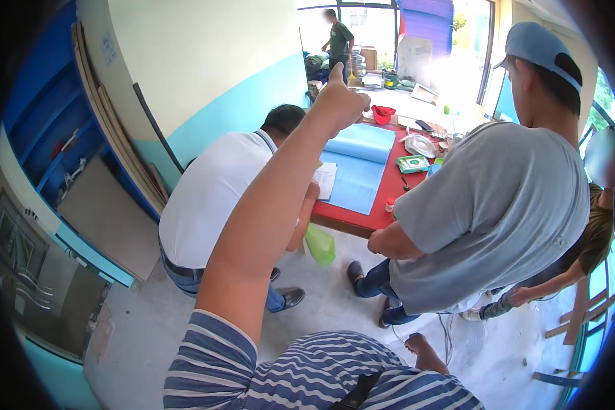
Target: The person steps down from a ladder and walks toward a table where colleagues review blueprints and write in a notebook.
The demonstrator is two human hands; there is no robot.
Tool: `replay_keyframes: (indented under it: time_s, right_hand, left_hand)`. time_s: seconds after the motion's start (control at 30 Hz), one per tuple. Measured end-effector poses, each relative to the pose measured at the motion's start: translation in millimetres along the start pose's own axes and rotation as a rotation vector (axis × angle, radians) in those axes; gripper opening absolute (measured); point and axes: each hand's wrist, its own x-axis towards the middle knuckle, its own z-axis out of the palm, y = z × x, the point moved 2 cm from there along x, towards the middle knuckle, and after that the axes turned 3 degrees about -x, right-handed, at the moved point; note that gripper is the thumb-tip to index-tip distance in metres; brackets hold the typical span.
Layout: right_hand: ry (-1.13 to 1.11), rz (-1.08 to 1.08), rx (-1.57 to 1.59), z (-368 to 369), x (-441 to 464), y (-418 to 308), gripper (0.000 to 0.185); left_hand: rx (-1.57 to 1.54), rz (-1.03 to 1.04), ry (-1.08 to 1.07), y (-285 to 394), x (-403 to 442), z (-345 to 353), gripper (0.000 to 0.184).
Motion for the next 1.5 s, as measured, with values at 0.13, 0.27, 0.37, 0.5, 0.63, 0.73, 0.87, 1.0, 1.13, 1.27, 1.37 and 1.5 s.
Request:
replay_keyframes:
  time_s: [0.13, 0.27, 0.37, 0.5, 0.63, 0.73, 0.87, 1.0, 1.13, 1.27, 1.37, 1.5]
  right_hand:
    - [-0.054, 0.037, -0.073, 4, 0, 8, 0.014]
    - [-0.129, -0.142, -0.463, 21, 23, 33, 0.017]
    - [-0.14, -0.155, -0.519, 24, 17, 39, 0.021]
    - [-0.125, -0.209, -0.541, 24, 22, 51, 0.021]
    - [-0.152, -0.039, -0.393, 17, 15, 45, 0.02]
    - [-0.157, -0.037, -0.406, 3, -7, 26, 0.02]
    - [-0.127, -0.016, -0.318, -6, -3, 22, 0.021]
    - [-0.124, -0.177, -0.354, -1, 18, 24, 0.012]
    - [-0.095, -0.062, -0.26, -3, 1, -15, 0.014]
    - [-0.077, -0.039, -0.186, 11, -4, -34, 0.019]
    - [-0.095, -0.038, -0.179, 25, 0, -40, 0.019]
    - [-0.127, -0.034, -0.285, 34, -19, -48, 0.02]
  left_hand:
    - [0.076, -0.001, -0.062, -12, -10, 4, 0.079]
    - [0.079, -0.006, -0.218, -56, -37, 17, 0.074]
    - [0.326, -0.001, -0.418, -125, -69, 31, 0.07]
    - [0.347, -0.156, -0.642, -197, -151, 42, 0.066]
    - [0.475, -0.253, -0.665, -322, -254, 43, 0.063]
    - [0.677, -0.298, -0.701, -488, -363, 38, 0.054]
    - [0.526, -1.184, -0.934, -486, -468, -12, 0.018]
    - [0.467, -1.428, -0.744, -492, -532, -66, 0.017]
    - [0.399, -1.515, -0.59, -513, -552, -94, 0.015]
    - [0.401, -1.389, -0.537, -500, -528, -98, 0.013]
    - [0.409, -1.319, -0.671, -493, -502, -92, 0.015]
    - [0.433, -1.209, -0.627, -474, -480, -87, 0.016]
